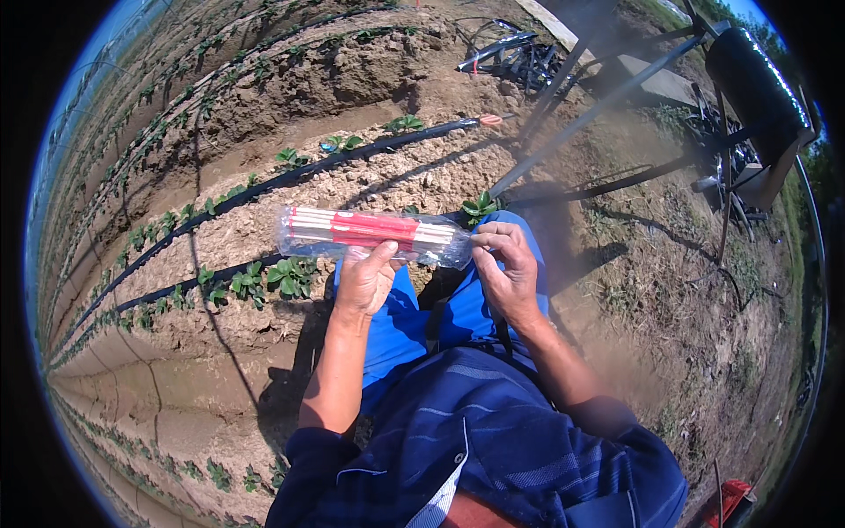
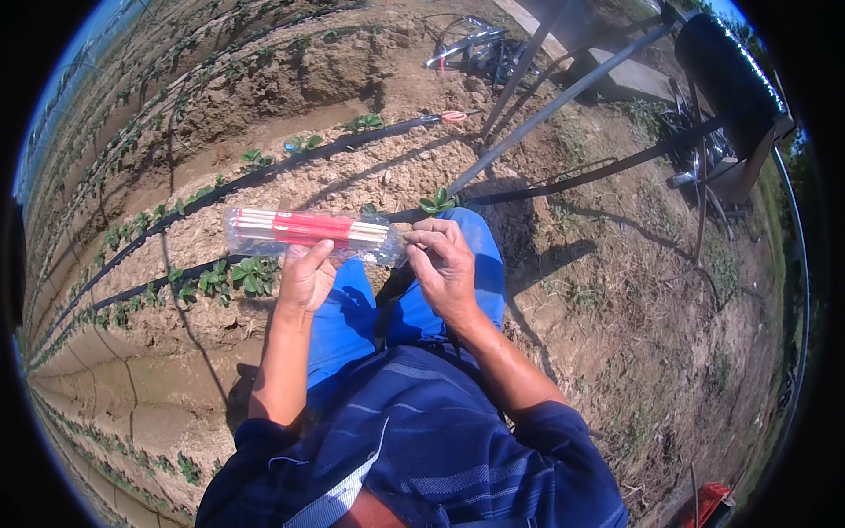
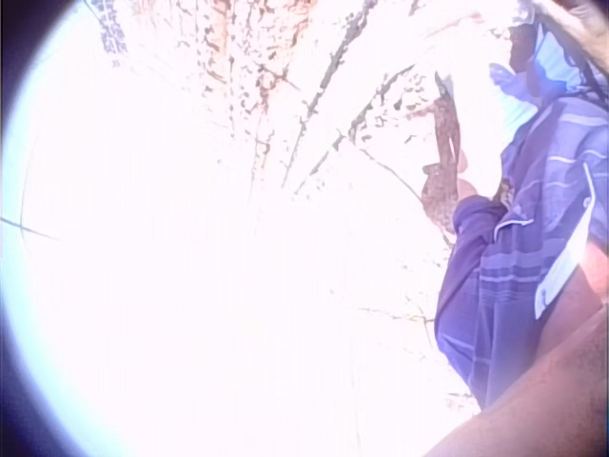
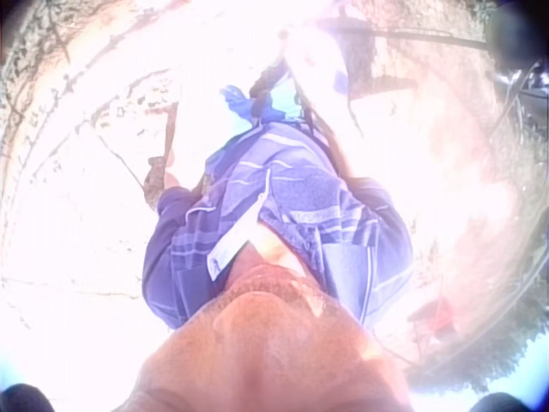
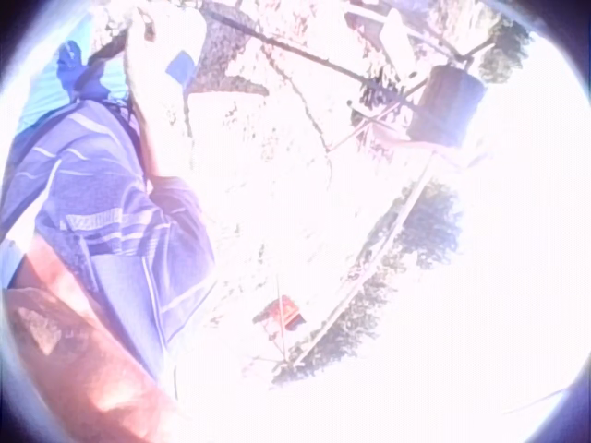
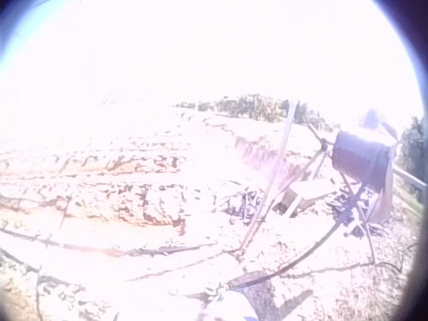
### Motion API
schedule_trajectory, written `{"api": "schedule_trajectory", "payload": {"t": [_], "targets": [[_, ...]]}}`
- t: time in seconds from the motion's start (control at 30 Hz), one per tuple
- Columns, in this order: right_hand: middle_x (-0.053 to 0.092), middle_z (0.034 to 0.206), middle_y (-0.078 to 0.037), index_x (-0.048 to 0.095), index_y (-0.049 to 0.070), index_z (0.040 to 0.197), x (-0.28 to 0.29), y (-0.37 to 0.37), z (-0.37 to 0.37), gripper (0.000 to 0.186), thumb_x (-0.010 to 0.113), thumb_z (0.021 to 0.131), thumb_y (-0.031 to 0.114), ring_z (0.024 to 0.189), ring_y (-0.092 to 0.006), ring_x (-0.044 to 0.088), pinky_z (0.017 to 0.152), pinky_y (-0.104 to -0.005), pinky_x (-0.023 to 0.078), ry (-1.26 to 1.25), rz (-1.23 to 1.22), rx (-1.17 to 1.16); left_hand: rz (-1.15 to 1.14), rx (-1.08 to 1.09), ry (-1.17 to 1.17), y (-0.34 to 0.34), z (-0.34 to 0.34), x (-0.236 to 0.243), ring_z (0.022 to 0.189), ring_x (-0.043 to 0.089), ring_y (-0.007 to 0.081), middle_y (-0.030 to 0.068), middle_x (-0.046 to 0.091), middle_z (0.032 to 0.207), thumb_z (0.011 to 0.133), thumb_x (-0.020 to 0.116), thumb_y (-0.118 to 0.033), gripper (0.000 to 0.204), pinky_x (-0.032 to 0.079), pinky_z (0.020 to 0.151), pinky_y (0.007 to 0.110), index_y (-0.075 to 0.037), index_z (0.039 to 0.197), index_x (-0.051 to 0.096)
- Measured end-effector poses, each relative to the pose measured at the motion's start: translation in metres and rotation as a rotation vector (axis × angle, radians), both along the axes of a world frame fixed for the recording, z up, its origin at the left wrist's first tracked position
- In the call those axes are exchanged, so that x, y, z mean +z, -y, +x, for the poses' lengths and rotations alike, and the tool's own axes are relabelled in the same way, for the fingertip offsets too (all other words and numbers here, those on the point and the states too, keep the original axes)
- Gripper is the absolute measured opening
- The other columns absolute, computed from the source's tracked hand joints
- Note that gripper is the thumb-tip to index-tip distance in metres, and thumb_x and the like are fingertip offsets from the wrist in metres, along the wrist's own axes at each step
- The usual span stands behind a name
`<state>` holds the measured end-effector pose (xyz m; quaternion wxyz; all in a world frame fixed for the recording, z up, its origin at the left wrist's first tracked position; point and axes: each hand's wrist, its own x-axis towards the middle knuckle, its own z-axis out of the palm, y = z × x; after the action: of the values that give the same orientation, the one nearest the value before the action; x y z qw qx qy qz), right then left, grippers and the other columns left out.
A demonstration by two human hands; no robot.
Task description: The person kneels in a field and adjusts a black irrigation pipe along a row of plants. They then use a red marker to mark a spot on a metal support pole and use a tool to secure the pipe to the pole with a tie.
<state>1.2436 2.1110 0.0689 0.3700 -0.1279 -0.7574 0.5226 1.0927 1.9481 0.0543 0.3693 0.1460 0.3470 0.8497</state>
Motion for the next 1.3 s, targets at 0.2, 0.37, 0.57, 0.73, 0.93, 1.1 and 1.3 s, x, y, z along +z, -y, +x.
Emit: {"api": "schedule_trajectory", "payload": {"t": [0.2, 0.37, 0.57, 0.73, 0.93, 1.1, 1.3], "targets": [[0.061, 0.107, -0.009, 0.068, 0.000, 0.102, -0.007, -0.005, -0.003, 0.013, 0.064, 0.089, -0.001, 0.096, -0.0139, 0.058, 0.081, -0.0249, 0.046, 0.014, -0.148, 0.014, 0.065, -0.030, 0.032, -0.003, 0.000, 0.000, 0.113, 0.063, 0.0260, 0.0153, 0.065, 0.121, 0.091, 0.060, 0.002, 0.031, 0.054, 0.094, 0.043, -0.004, 0.121, 0.059], [0.062, 0.107, -0.009, 0.069, 0.000, 0.099, -0.001, -0.006, -0.005, 0.014, 0.064, 0.087, -0.005, 0.097, -0.0163, 0.059, 0.080, -0.0272, 0.049, 0.060, -0.141, 0.018, 0.034, -0.031, -0.012, -0.002, -0.002, -0.007, 0.113, 0.063, 0.0261, 0.0159, 0.065, 0.120, 0.091, 0.059, 0.003, 0.026, 0.053, 0.095, 0.043, -0.005, 0.116, 0.061], [0.065, 0.104, -0.012, 0.071, 0.001, 0.097, 0.000, -0.013, -0.005, 0.018, 0.065, 0.082, -0.006, 0.097, -0.0207, 0.061, 0.082, -0.0296, 0.049, 0.057, -0.009, 0.156, 0.031, -0.065, 0.047, -0.002, 0.001, -0.011, 0.111, 0.064, 0.0263, 0.0159, 0.066, 0.117, 0.092, 0.060, 0.003, 0.024, 0.052, 0.096, 0.044, -0.004, 0.115, 0.062], [0.066, 0.100, -0.010, 0.071, 0.002, 0.096, -0.006, -0.016, -0.006, 0.015, 0.068, 0.082, -0.004, 0.093, -0.0193, 0.061, 0.079, -0.0295, 0.050, 0.106, -0.005, 0.235, -0.008, -0.078, 0.026, -0.002, -0.001, -0.012, 0.113, 0.062, 0.0263, 0.0141, 0.066, 0.117, 0.090, 0.060, 0.003, 0.027, 0.048, 0.100, 0.043, -0.004, 0.116, 0.061], [0.064, 0.093, -0.007, 0.069, 0.001, 0.094, -0.003, -0.010, -0.007, 0.012, 0.073, 0.083, 0.001, 0.081, -0.0139, 0.062, 0.070, -0.0253, 0.050, 0.254, -0.087, 0.186, -0.059, -0.067, 0.020, -0.001, 0.000, -0.017, 0.112, 0.062, 0.0265, 0.0151, 0.066, 0.113, 0.089, 0.060, 0.003, 0.027, 0.046, 0.103, 0.040, 0.001, 0.115, 0.061], [0.062, 0.089, -0.005, 0.069, 0.001, 0.095, -0.007, -0.012, -0.005, 0.015, 0.076, 0.082, 0.004, 0.079, -0.0133, 0.061, 0.068, -0.0256, 0.050, 0.336, -0.067, 0.255, -0.065, -0.098, 0.036, -0.001, 0.000, -0.021, 0.110, 0.063, 0.0277, 0.0154, 0.065, 0.111, 0.088, 0.061, 0.001, 0.024, 0.047, 0.101, 0.042, 0.001, 0.112, 0.062], [0.059, 0.086, -0.006, 0.067, 0.002, 0.096, -0.021, -0.006, -0.003, 0.018, 0.077, 0.082, 0.008, 0.075, -0.0161, 0.061, 0.066, -0.0297, 0.050, 0.402, -0.023, 0.313, -0.092, -0.195, -0.098, -0.002, 0.000, -0.020, 0.108, 0.064, 0.0295, 0.0157, 0.065, 0.110, 0.087, 0.061, -0.003, 0.024, 0.050, 0.097, 0.044, 0.001, 0.111, 0.062]]}}
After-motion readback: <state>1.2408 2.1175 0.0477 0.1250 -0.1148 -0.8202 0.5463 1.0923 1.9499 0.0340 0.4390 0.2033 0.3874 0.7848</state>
